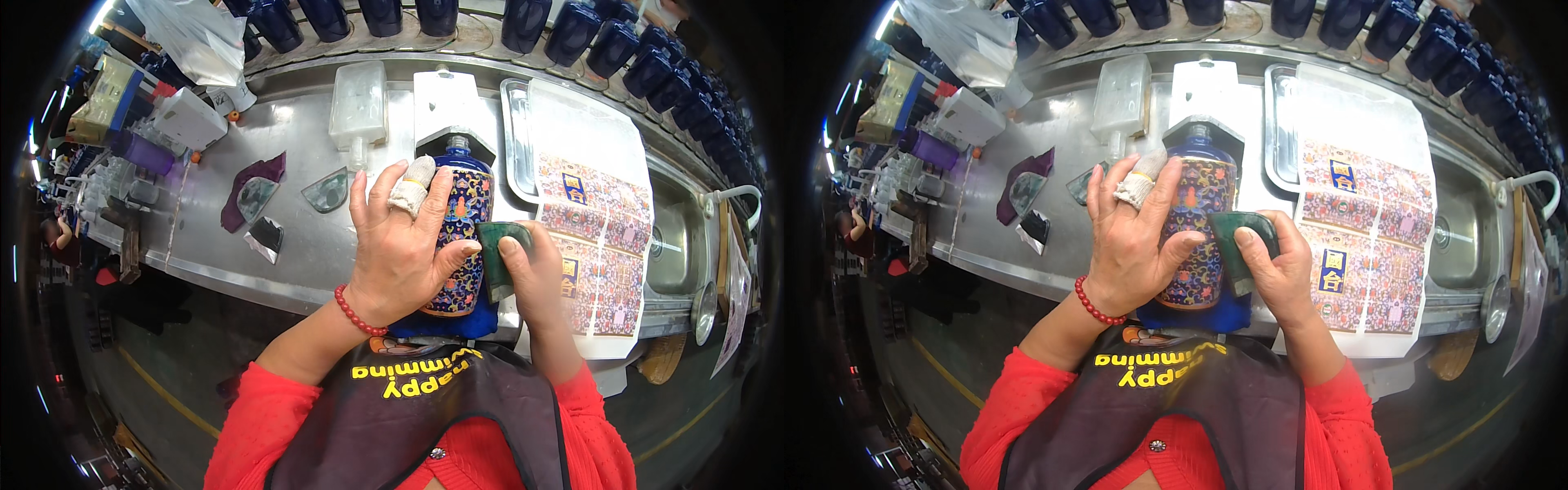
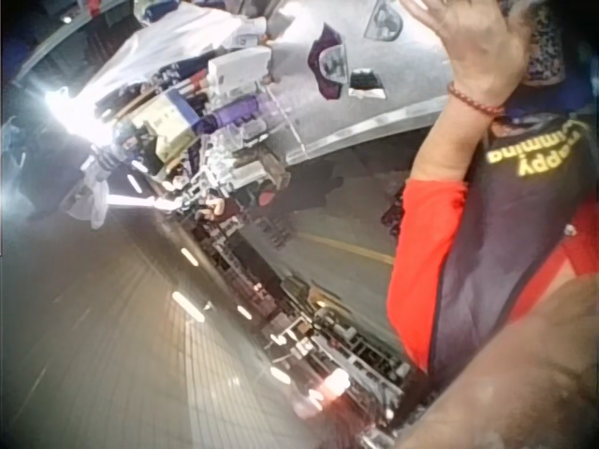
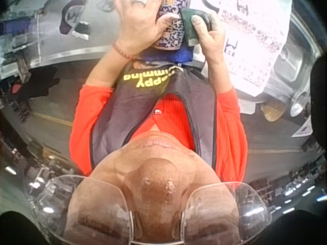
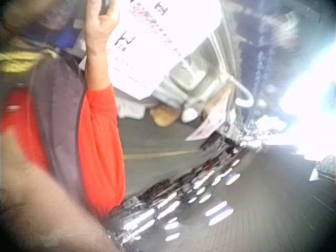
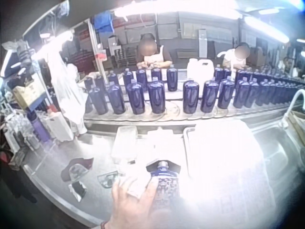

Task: The person applies a decorative sticker to a blue ceramic bottle, smoothing it with a green tool and pressing the edges. They then place the finished bottle on a nearby tray and pick up another bottle to repeat the process.

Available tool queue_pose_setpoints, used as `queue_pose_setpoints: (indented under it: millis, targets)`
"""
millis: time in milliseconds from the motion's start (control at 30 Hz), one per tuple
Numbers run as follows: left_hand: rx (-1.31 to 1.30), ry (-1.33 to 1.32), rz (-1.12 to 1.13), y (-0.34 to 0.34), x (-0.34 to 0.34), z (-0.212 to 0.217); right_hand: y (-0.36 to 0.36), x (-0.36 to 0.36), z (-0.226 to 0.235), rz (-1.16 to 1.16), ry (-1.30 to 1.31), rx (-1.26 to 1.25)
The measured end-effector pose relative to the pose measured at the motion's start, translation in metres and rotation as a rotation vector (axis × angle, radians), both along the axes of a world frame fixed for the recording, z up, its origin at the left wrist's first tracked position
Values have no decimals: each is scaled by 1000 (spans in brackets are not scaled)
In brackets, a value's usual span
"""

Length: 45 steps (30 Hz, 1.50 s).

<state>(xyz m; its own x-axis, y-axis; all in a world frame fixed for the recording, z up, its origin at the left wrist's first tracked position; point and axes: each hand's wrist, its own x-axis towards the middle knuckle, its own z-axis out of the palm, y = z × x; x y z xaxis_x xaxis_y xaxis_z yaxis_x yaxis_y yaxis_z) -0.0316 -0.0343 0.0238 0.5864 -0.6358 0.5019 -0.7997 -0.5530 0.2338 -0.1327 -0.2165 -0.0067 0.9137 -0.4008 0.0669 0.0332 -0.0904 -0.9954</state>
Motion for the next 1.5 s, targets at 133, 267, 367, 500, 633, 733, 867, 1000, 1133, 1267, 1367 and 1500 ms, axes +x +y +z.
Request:
queue_pose_setpoints:
  millis: [133,267,367,500,633,733,867,1000,1133,1267,1367,1500]
  targets:
    - [52,14,26,-3,-2,2,0,0,0,-3,-9,-2]
    - [-22,-14,8,-6,1,1,0,0,0,-1,3,14]
    - [-34,44,-12,-2,1,1,0,0,0,7,-5,12]
    - [-23,72,-44,0,-2,2,-1,0,1,14,-6,-11]
    - [-17,38,-90,-4,-1,6,-1,-1,1,26,1,-4]
    - [157,36,-74,-4,-3,12,-1,0,1,24,13,24]
    - [126,-2,-123,-9,-2,12,-1,0,0,19,9,-19]
    - [-138,192,-187,-2,14,2,-2,0,-1,23,15,-1]
    - [-335,272,-193,5,22,-13,-2,0,-1,28,28,12]
    - [-189,198,-180,8,21,-17,-1,0,-2,30,16,36]
    - [-162,143,-202,5,21,-14,-1,1,-1,27,17,30]
    - [-193,191,-244,5,25,-12,0,1,-2,21,13,23]
